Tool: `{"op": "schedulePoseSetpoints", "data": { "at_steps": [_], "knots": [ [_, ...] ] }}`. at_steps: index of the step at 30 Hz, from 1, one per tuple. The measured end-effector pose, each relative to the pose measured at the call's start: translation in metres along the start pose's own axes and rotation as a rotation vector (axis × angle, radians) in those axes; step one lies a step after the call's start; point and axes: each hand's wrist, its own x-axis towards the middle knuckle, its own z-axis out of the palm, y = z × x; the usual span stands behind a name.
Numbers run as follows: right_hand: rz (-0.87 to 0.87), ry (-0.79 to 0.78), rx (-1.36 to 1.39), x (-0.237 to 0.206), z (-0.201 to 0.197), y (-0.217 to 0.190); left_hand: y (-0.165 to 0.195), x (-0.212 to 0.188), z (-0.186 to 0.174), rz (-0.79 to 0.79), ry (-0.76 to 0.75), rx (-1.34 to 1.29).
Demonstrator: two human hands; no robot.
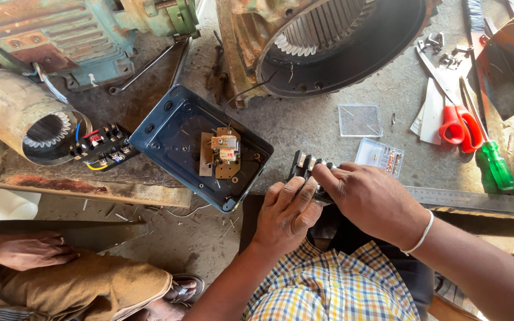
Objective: The person uses a green-handled screwdriver to loosen screws on a black terminal block mounted on an electric motor junction box, then removes the block and handles small screws and contact parts by hand, placing them on the workbench while working on the disassembled motor.
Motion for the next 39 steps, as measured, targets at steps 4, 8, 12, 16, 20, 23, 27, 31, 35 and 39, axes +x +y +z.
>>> {"op": "schedulePoseSetpoints", "data": {
  "at_steps": [4, 8, 12, 16, 20, 23, 27, 31, 35, 39],
  "knots": [
    [-0.031, 0.0, 0.043, -0.003, -0.002, 0.002, 0.001, 0.002, -0.001, -0.01, 0.003, -0.016],
    [-0.051, -0.027, 0.118, -0.01, -0.007, -0.001, 0.003, 0.008, -0.007, -0.051, 0.001, -0.004],
    [-0.04, 0.314, 0.175, -0.029, -0.019, 0.006, 0.007, 0.016, -0.017, -0.132, -0.06, 0.033],
    [0.261, 0.529, 0.272, -0.057, -0.022, 0.022, 0.014, 0.023, -0.024, -0.247, -0.013, -0.085],
    [0.414, 0.495, 0.205, -0.071, -0.01, 0.039, 0.019, 0.026, -0.018, -0.551, -0.008, -0.559],
    [0.397, 0.385, 0.158, -0.067, 0.001, 0.056, 0.016, 0.024, -0.01, -0.746, 0.015, -0.956],
    [0.134, 0.182, 0.098, -0.05, 0.013, 0.073, 0.011, 0.018, 0.001, -0.718, 0.071, -1.141],
    [0.029, 0.118, 0.082, -0.039, 0.02, 0.083, 0.007, 0.015, 0.003, -1.163, 0.071, -1.731],
    [-0.042, 0.024, -0.001, -0.035, 0.021, 0.089, 0.004, 0.019, -0.002, -1.294, 0.138, -1.797],
    [-0.035, -0.025, -0.035, -0.033, 0.024, 0.092, 0.005, 0.024, -0.005, -1.295, 0.142, -1.802]
  ]
}}
